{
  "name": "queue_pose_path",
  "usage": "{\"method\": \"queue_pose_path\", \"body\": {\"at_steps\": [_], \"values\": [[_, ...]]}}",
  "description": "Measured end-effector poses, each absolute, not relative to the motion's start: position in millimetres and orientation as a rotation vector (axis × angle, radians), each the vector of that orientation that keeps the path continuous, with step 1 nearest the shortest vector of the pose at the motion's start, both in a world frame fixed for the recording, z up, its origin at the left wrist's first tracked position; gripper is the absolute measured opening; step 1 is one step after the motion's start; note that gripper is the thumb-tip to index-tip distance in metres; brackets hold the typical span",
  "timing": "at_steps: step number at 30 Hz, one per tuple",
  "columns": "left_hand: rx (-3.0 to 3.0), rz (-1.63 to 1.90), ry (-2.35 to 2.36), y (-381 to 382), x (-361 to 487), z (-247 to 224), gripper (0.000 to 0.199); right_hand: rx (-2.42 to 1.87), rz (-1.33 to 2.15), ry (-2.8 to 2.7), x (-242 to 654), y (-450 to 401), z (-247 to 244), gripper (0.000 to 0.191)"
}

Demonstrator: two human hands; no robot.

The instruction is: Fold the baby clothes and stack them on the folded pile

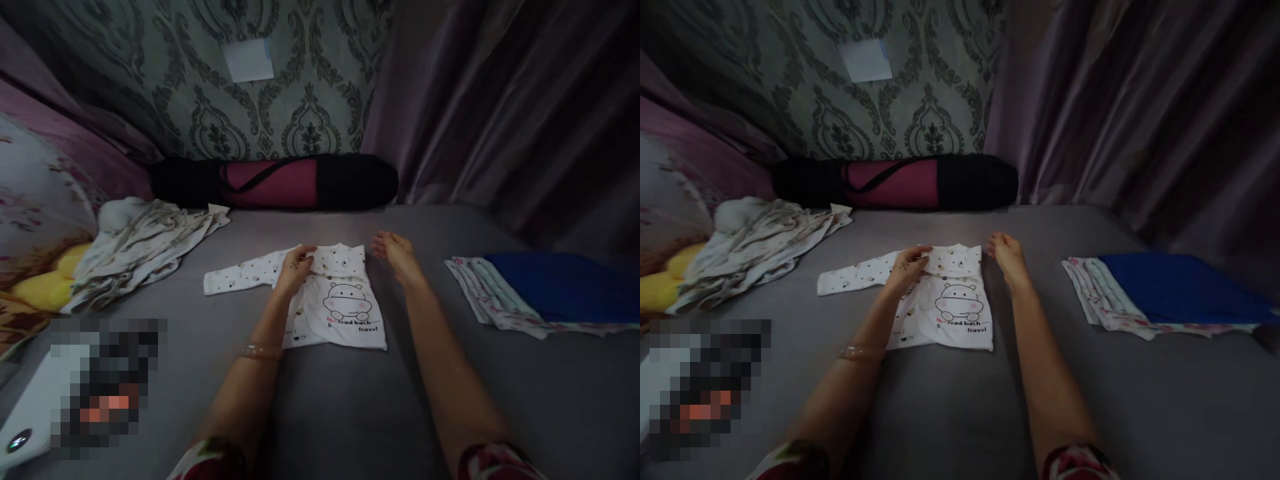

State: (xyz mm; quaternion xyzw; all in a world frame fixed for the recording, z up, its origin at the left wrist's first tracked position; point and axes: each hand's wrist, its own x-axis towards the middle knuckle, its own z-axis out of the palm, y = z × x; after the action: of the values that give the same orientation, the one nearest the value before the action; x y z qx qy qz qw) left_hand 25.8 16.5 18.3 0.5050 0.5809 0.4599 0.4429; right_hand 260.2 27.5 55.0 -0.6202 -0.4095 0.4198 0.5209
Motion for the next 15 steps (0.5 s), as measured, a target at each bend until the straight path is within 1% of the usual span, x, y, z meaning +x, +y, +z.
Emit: {"method": "queue_pose_path", "body": {"at_steps": [5, 9, 12, 15], "values": [[1.342, 1.114, 1.511, 21, 19, 9, 0.036, -1.73, 0.714, -1.529, 243, 27, 41, 0.038], [1.37, 1.094, 1.498, 21, 17, 8, 0.035, -1.827, 0.48, -1.972, 218, 12, 35, 0.05], [1.396, 1.094, 1.504, 20, 16, 8, 0.035, -1.871, 0.394, -2.164, 204, 0, 31, 0.06], [1.466, 1.101, 1.547, 21, 14, 6, 0.034, -1.909, 0.337, -2.225, 202, -5, 26, 0.067]]}}
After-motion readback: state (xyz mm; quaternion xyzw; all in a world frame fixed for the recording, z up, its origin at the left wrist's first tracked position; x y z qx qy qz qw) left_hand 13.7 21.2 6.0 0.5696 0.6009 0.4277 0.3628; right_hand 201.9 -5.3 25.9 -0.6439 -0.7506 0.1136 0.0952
